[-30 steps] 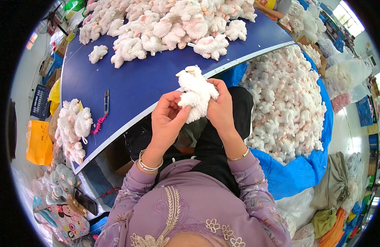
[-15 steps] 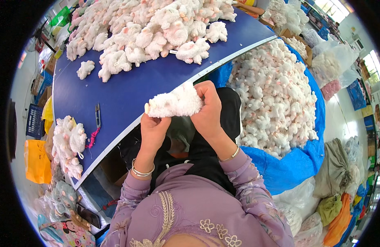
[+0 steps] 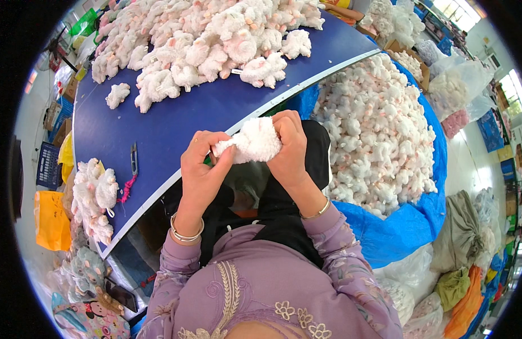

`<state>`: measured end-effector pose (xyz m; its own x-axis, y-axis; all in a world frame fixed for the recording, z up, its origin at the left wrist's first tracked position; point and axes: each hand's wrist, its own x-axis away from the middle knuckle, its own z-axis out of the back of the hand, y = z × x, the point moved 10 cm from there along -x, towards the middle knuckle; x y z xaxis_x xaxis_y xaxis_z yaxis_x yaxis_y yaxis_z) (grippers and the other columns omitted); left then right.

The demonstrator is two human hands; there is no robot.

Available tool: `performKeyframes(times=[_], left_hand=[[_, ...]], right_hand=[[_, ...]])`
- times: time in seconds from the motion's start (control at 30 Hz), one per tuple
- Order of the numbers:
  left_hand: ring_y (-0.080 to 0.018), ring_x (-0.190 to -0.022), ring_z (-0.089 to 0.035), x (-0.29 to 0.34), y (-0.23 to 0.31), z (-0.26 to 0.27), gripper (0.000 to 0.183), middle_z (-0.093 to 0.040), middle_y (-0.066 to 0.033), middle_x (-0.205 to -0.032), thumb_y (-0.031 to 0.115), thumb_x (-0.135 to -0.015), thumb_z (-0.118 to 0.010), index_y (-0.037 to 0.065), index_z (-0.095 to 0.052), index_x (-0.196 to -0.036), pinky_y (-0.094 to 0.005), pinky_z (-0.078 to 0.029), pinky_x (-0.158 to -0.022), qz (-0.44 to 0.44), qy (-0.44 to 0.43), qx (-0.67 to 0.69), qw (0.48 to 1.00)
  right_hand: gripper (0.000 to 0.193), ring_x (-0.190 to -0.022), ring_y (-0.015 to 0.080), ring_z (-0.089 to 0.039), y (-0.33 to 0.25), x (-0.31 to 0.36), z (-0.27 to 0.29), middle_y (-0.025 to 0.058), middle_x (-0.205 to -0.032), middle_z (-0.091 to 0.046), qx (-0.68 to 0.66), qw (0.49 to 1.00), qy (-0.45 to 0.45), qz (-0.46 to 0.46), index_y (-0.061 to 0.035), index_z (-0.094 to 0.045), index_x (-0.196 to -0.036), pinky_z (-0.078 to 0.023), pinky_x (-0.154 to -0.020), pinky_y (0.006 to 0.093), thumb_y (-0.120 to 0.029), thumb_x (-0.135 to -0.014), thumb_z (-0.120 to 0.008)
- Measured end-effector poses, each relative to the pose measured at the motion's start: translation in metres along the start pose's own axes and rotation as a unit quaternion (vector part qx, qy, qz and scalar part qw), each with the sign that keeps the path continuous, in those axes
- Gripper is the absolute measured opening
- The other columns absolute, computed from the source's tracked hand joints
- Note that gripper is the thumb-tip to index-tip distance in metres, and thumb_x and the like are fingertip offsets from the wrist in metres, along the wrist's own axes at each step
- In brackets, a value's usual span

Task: The person repeatedly picks up small white plush toys from a blue table, opens them, and stuffs them with white filling by hand. They then close the opening and place the stuffed toy back on the table. This process is repeated continuously throughout the clip.

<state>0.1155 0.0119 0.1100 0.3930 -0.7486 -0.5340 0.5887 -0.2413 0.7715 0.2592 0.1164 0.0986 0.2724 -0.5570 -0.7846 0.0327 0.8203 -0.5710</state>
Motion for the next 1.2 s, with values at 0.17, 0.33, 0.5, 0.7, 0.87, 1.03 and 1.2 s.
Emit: performKeyframes(times=[0.17, 0.33, 0.5, 0.7, 0.87, 1.03, 1.2], left_hand=[[-0.0133, -0.075, -0.053, 0.008, 0.01, -0.011, 0.02, -0.059, -0.0046, -0.084, -0.006, -0.075, -0.068, 0.005, -0.056, -0.089, -0.0254, -0.042, -0.066, -0.035, -0.01, 0.066, 0.997], [-0.014, -0.078, -0.053, 0.006, 0.022, -0.019, 0.027, -0.059, -0.0058, -0.091, -0.009, -0.073, -0.066, 0.006, -0.056, -0.093, -0.0245, -0.042, -0.066, -0.092, -0.016, 0.07, 0.993], [-0.0204, -0.079, -0.052, 0.005, 0.032, -0.023, 0.033, -0.062, -0.0061, -0.094, -0.007, -0.069, -0.07, 0.007, -0.058, -0.096, -0.0306, -0.044, -0.065, -0.099, -0.014, 0.073, 0.992], [-0.0275, -0.087, -0.054, 0.01, 0.053, -0.03, 0.04, -0.062, -0.0063, -0.097, -0.006, -0.065, -0.072, 0.009, -0.061, -0.101, -0.0363, -0.045, -0.077, -0.167, -0.011, 0.053, 0.984], [-0.0269, -0.088, -0.054, 0.011, 0.062, -0.031, 0.042, -0.061, -0.0052, -0.097, -0.007, -0.064, -0.072, 0.01, -0.061, -0.1, -0.0362, -0.044, -0.078, -0.199, -0.007, 0.033, 0.979], [-0.0252, -0.085, -0.053, 0.013, 0.061, -0.028, 0.042, -0.06, -0.0046, -0.094, -0.006, -0.063, -0.073, 0.009, -0.061, -0.1, -0.0357, -0.043, -0.079, -0.207, -0.002, 0.027, 0.978], [-0.0194, -0.074, -0.051, 0.015, 0.043, -0.025, 0.042, -0.056, -0.0031, -0.087, -0.005, -0.066, -0.074, 0.008, -0.057, -0.102, -0.0328, -0.043, -0.075, -0.134, 0.023, 0.066, 0.989]], right_hand=[[0.018, -0.071, 0.0091, -0.049, 0.01, -0.002, 0.004, 0.0006, -0.078, -0.053, -0.067, 0.992, 0.004, -0.105, -0.0046, -0.052, -0.082, -0.042, -0.064, 0.0248, 0.001, -0.078, -0.069], [0.016, -0.076, 0.0051, -0.053, 0.022, 0.0, 0.007, -0.0033, -0.08, -0.059, -0.143, 0.973, 0.023, -0.178, -0.0049, -0.056, -0.089, -0.045, -0.069, 0.0236, -0.001, -0.08, -0.07], [0.007, -0.078, 0.0057, -0.054, 0.034, 0.004, 0.005, -0.0018, -0.083, -0.06, -0.222, 0.948, 0.041, -0.222, -0.0036, -0.057, -0.092, -0.046, -0.071, 0.0231, -0.004, -0.088, -0.063], [0.007, -0.082, 0.0078, -0.057, 0.054, 0.017, -0.003, 0.0017, -0.09, -0.061, -0.317, 0.91, 0.058, -0.262, -0.0025, -0.057, -0.096, -0.048, -0.074, 0.0242, -0.007, -0.092, -0.059], [0.021, -0.074, 0.0072, -0.058, 0.053, 0.016, 0.0, -0.0002, -0.084, -0.06, -0.282, 0.919, 0.069, -0.266, -0.0064, -0.056, -0.09, -0.048, -0.063, 0.0244, -0.026, -0.097, -0.056], [0.011, -0.077, 0.0078, -0.057, 0.056, 0.017, -0.003, 0.0007, -0.085, -0.061, -0.267, 0.93, 0.048, -0.25, -0.0041, -0.057, -0.094, -0.047, -0.069, 0.024, -0.015, -0.095, -0.057], [0.01, -0.081, 0.0073, -0.058, 0.056, 0.018, -0.006, 0.001, -0.089, -0.062, -0.317, 0.902, 0.041, -0.29, -0.0025, -0.059, -0.099, -0.048, -0.072, 0.0237, -0.011, -0.095, -0.058]])
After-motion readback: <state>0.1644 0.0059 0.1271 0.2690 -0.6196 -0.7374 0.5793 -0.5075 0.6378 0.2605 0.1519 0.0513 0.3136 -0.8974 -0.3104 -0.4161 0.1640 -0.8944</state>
